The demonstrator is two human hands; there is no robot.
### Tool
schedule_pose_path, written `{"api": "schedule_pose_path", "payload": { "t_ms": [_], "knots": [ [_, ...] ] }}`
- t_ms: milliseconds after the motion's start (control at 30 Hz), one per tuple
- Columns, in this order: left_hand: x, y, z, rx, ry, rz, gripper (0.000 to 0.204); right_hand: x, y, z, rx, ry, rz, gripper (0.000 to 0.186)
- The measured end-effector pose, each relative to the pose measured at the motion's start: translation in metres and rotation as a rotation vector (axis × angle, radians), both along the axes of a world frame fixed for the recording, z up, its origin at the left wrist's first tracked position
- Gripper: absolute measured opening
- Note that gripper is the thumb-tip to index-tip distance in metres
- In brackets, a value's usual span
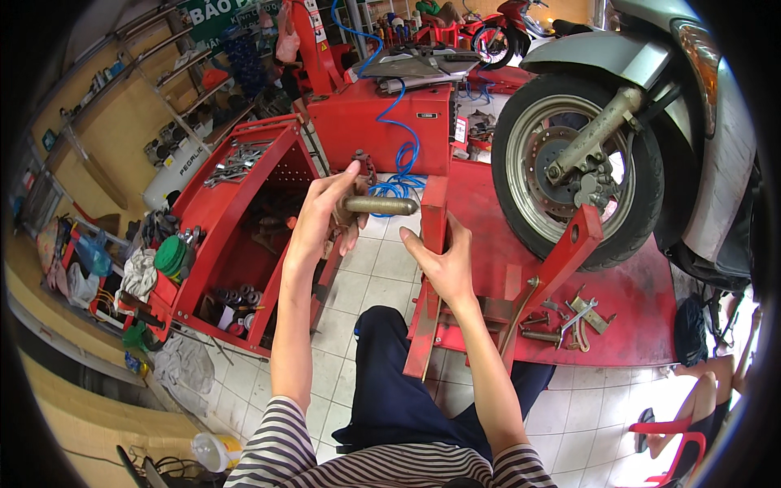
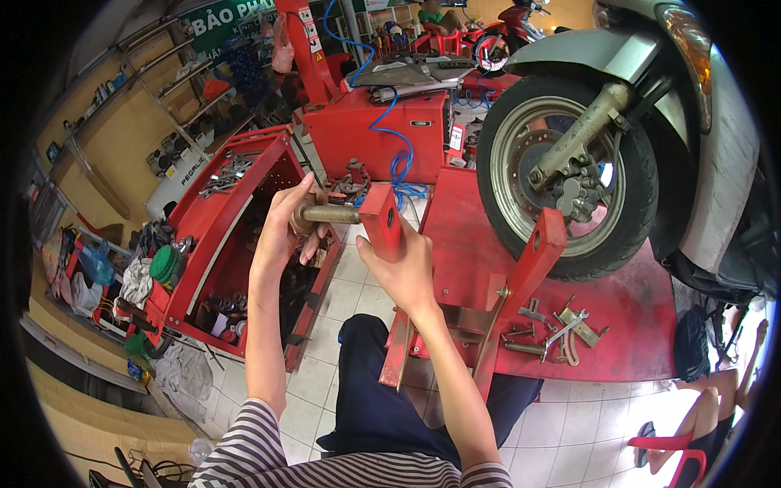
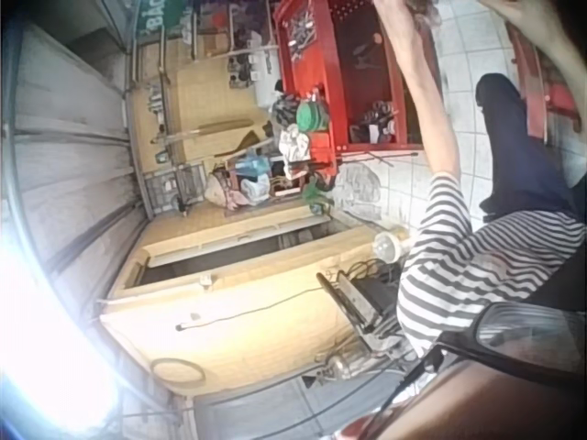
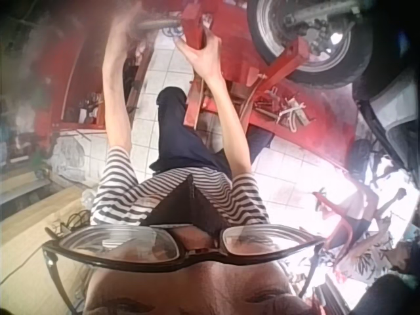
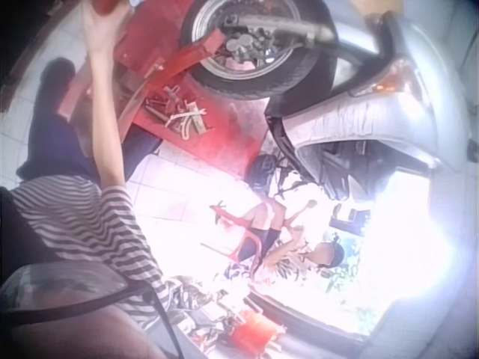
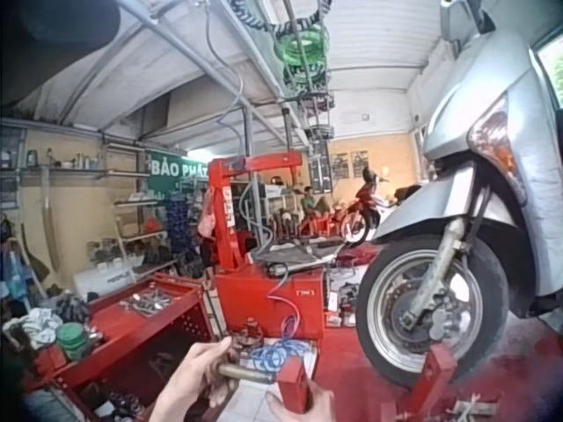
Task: The person unscrews a threaded rod from a red metal stand by hand, removes a spacer, and then uses a wrench to loosen a bolt on the side of the stand's frame.
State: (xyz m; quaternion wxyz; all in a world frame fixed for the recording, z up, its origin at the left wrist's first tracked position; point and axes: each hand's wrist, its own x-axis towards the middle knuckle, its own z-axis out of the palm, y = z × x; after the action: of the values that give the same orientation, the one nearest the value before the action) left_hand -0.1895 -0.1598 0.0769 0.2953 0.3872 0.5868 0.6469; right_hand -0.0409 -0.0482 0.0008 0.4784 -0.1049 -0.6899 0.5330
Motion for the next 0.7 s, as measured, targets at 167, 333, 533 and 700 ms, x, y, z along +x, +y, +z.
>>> {"api": "schedule_pose_path", "payload": {
  "t_ms": [167,333,533,700],
  "knots": [
    [-0.009,-0.014,-0.027,0.104,-0.227,0.063,0.051,0.0,0.0,-0.001,-0.015,-0.017,0.005,0.028],
    [0.003,-0.022,-0.04,0.165,-0.294,0.127,0.047,0.002,0.002,-0.004,-0.054,-0.049,0.022,0.031],
    [0.026,-0.022,-0.044,0.32,-0.543,0.131,0.045,-0.003,0.001,-0.005,-0.004,0.03,0.027,0.033],
    [0.058,-0.026,-0.041,0.409,-0.558,0.242,0.045,0.008,0.003,0.002,-0.032,-0.162,0.027,0.044]
  ]
}}
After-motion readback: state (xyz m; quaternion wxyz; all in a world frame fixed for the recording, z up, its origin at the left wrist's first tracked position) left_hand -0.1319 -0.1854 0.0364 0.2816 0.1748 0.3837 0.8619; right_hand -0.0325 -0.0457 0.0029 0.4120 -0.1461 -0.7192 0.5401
